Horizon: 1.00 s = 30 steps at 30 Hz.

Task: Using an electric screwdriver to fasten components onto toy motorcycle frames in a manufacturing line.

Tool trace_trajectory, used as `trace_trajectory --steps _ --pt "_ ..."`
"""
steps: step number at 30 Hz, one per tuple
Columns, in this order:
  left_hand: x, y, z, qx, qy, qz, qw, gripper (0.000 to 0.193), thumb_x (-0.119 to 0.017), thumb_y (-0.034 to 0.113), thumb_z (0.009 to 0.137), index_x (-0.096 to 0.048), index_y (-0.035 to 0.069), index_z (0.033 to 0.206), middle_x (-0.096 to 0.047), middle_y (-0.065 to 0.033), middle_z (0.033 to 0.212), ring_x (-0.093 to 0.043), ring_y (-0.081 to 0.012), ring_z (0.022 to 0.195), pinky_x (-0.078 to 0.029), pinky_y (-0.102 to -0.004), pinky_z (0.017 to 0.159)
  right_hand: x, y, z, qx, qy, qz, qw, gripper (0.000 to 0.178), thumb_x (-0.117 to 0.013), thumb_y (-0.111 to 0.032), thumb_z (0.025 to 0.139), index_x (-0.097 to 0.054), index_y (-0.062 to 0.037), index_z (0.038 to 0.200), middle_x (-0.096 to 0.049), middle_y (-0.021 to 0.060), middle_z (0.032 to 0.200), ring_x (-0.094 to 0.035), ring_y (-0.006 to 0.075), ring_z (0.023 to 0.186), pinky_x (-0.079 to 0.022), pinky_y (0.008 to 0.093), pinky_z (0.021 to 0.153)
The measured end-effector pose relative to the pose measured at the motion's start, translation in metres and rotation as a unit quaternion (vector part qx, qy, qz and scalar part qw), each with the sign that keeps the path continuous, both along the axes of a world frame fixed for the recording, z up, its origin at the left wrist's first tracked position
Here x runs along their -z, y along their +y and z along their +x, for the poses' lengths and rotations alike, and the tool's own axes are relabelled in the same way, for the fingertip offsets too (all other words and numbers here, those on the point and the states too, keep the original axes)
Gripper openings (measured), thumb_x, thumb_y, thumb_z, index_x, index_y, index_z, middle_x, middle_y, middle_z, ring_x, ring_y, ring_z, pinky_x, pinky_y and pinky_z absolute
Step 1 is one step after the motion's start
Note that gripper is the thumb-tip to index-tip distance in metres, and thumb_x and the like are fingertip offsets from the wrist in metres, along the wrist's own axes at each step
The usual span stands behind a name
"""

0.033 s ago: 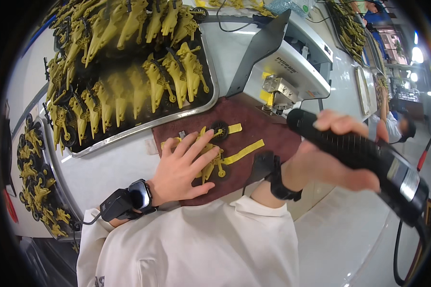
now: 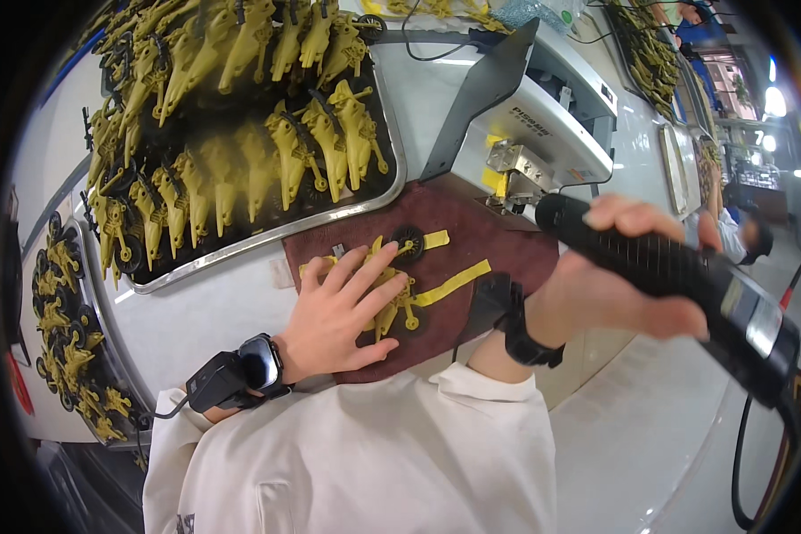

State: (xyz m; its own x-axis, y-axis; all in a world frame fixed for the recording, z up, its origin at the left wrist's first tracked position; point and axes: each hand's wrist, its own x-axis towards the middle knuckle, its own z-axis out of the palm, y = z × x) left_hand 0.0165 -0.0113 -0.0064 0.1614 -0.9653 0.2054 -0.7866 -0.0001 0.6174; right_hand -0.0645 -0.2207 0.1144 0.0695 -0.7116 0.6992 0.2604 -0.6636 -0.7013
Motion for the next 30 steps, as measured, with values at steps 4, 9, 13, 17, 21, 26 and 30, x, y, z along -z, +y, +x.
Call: trace_trajectory --steps 4,9,13,17,21,26,30 --pt "0.000 0.002 -0.001 -0.002 -0.005 0.003 1.000 0.071 -0.072 0.041 0.065 -0.048 0.013 0.126 -0.034 -0.0131 0.143 -0.042 -0.0300 0.119 -0.030 -0.0459 0.089 0.002 0.001 0.023 0.026 0.033 0.057 0.997 0.070 -0.049 -0.077 0.074 -0.046 -0.0116 0.098 -0.055 0.0071 0.063 -0.051 0.0187 0.051 -0.044 0.0316 0.055" --pt "-0.001 0.000 -0.001 0.003 -0.010 -0.003 1.000 0.070 -0.072 0.040 0.066 -0.049 0.013 0.126 -0.033 -0.0138 0.144 -0.041 -0.0302 0.119 -0.031 -0.0462 0.088 0.011 0.025 -0.015 -0.247 -0.025 0.107 0.963 0.079 -0.052 -0.075 0.074 -0.045 -0.0041 0.110 -0.054 0.0096 0.063 -0.051 0.0212 0.045 -0.044 0.0327 0.046" --pt "0.000 0.004 -0.002 -0.007 -0.023 0.002 1.000 0.069 -0.072 0.042 0.066 -0.050 0.014 0.125 -0.031 -0.0163 0.145 -0.041 -0.0303 0.120 -0.032 -0.0460 0.088 0.022 0.076 -0.010 -0.314 -0.066 0.070 0.944 0.091 -0.049 -0.075 0.075 -0.034 0.0014 0.123 -0.053 0.0140 0.065 -0.051 0.0251 0.046 -0.045 0.0369 0.047" --pt "-0.002 0.003 -0.001 0.002 -0.021 0.008 1.000 0.063 -0.069 0.041 0.070 -0.049 0.013 0.123 -0.030 -0.0165 0.145 -0.040 -0.0299 0.120 -0.033 -0.0463 0.091 0.037 0.077 -0.009 -0.383 -0.024 0.011 0.923 0.095 -0.054 -0.070 0.075 -0.025 0.0036 0.128 -0.058 0.0202 0.081 -0.057 0.0285 0.058 -0.049 0.0418 0.056" --pt "0.000 0.004 0.000 0.006 -0.006 0.003 1.000 0.060 -0.069 0.041 0.070 -0.050 0.014 0.120 -0.030 -0.0164 0.145 -0.040 -0.0294 0.120 -0.033 -0.0463 0.091 0.043 0.075 -0.006 -0.430 0.027 0.024 0.902 0.087 -0.065 -0.054 0.079 -0.023 0.0031 0.131 -0.058 0.0207 0.086 -0.059 0.0293 0.066 -0.049 0.0416 0.063" --pt "0.001 0.002 0.000 0.006 -0.013 0.004 1.000 0.055 -0.069 0.041 0.070 -0.053 0.015 0.115 -0.030 -0.0155 0.145 -0.040 -0.0288 0.122 -0.034 -0.0461 0.090 0.064 0.084 0.005 -0.336 0.089 0.055 0.936 0.085 -0.051 -0.072 0.076 -0.033 -0.0033 0.123 -0.054 0.0113 0.073 -0.054 0.0219 0.052 -0.045 0.0328 0.050" --pt "-0.001 0.000 0.000 -0.002 -0.043 0.015 0.999 0.043 -0.065 0.042 0.073 -0.056 0.015 0.105 -0.032 -0.0149 0.144 -0.041 -0.0288 0.122 -0.033 -0.0461 0.090 0.063 0.079 0.013 -0.409 0.098 0.033 0.907 0.079 -0.061 -0.064 0.075 -0.036 -0.0034 0.119 -0.056 0.0122 0.077 -0.055 0.0226 0.053 -0.045 0.0336 0.052"
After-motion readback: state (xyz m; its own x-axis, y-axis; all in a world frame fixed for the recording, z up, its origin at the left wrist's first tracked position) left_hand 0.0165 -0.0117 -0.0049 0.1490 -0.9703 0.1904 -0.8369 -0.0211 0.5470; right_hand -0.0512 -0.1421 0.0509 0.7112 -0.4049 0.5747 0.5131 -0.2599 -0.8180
